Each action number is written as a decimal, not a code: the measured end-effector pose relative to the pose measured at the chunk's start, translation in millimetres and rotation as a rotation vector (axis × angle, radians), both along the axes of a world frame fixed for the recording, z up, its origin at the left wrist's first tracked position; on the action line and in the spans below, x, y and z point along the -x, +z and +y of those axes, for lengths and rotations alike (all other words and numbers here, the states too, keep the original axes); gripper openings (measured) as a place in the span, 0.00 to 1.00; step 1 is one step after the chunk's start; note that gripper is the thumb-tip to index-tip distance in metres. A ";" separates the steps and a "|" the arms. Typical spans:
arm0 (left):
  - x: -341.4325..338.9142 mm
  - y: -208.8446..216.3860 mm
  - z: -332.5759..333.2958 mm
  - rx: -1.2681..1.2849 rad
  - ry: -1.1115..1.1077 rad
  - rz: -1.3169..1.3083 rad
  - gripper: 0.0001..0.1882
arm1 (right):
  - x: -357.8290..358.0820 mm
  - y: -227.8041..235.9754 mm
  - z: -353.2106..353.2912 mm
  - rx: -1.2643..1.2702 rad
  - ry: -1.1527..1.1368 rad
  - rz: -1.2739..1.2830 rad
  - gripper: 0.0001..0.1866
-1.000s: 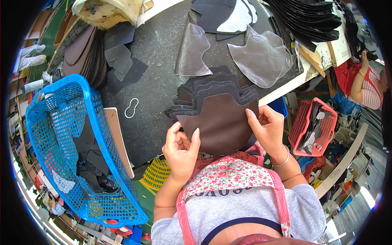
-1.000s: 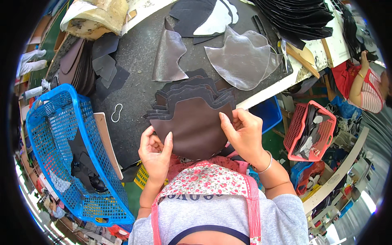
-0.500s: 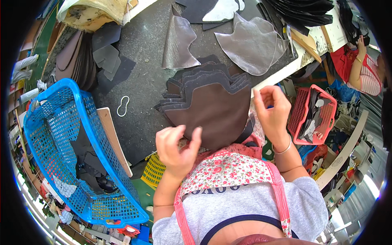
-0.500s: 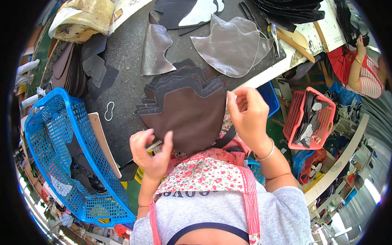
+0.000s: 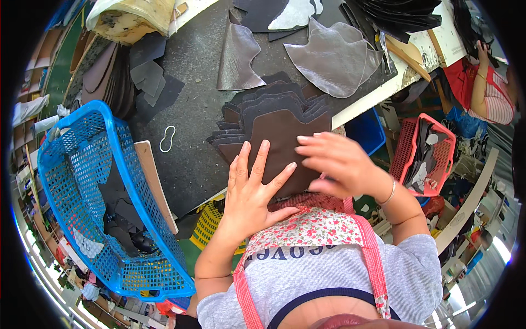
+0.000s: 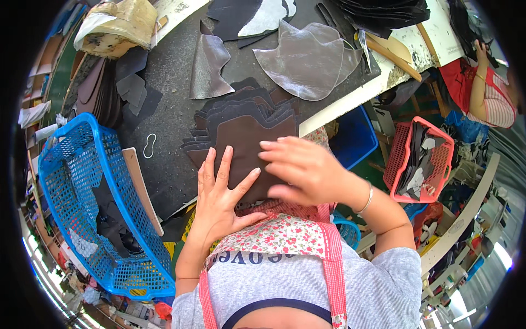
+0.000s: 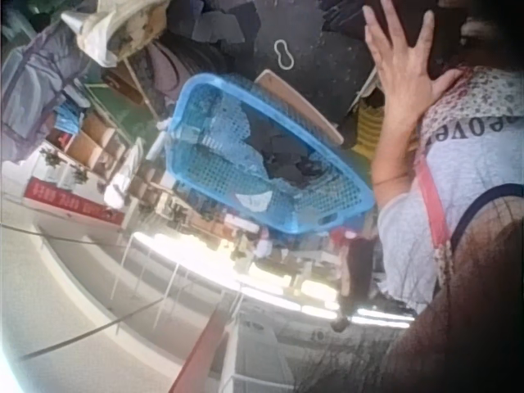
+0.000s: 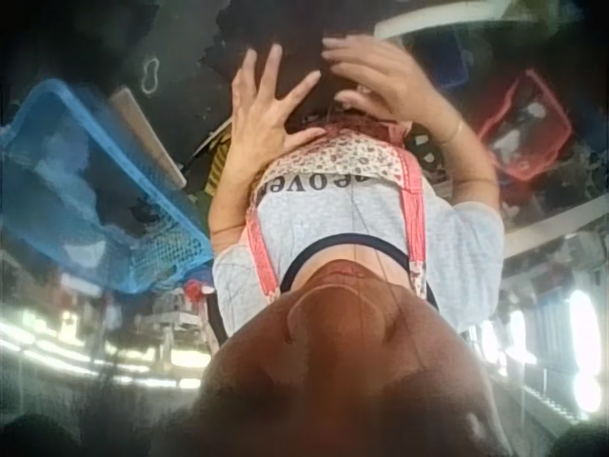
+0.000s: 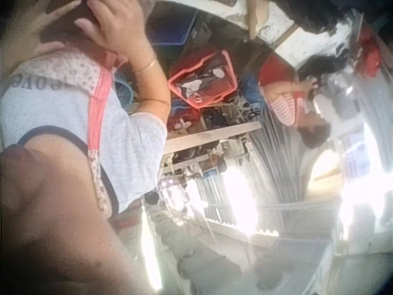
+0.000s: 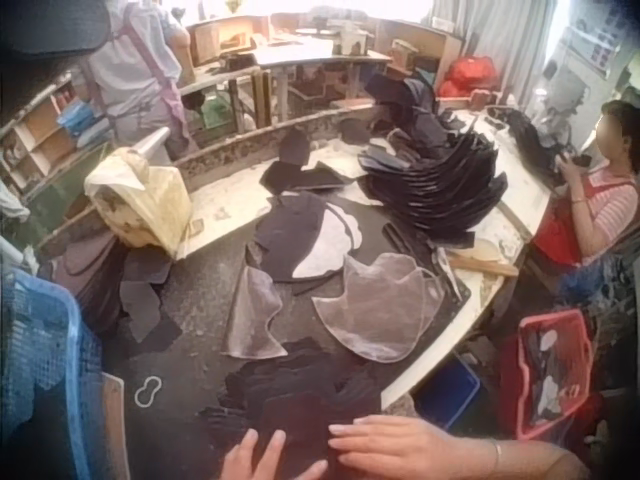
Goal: Applying glue to the edges of leather shoe parts using a brush and stacking them.
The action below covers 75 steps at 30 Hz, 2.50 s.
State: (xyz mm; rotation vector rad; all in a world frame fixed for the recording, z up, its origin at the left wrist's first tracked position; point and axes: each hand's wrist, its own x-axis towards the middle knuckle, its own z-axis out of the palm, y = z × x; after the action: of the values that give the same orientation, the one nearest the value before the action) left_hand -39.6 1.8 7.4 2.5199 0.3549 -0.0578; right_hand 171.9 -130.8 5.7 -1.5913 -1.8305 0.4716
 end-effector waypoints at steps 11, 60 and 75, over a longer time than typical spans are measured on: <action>-12.5 21.1 11.5 -0.075 0.022 -0.076 0.37 | -13.6 -33.7 194.7 -0.205 0.080 -0.616 0.16; -18.6 3.7 -0.9 -0.023 -0.112 -0.380 0.23 | -52.0 24.8 -57.4 -0.203 -1.126 0.320 0.07; -92.9 19.1 -36.3 0.842 0.167 -0.438 0.22 | 25.6 4.6 -23.0 -0.048 -0.777 1.226 0.14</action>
State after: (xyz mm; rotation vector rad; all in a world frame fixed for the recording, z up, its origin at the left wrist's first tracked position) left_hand 53.3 -34.5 26.5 1.6063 0.2779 0.3375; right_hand 146.4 -153.8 10.3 -1.3172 -0.2798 0.7603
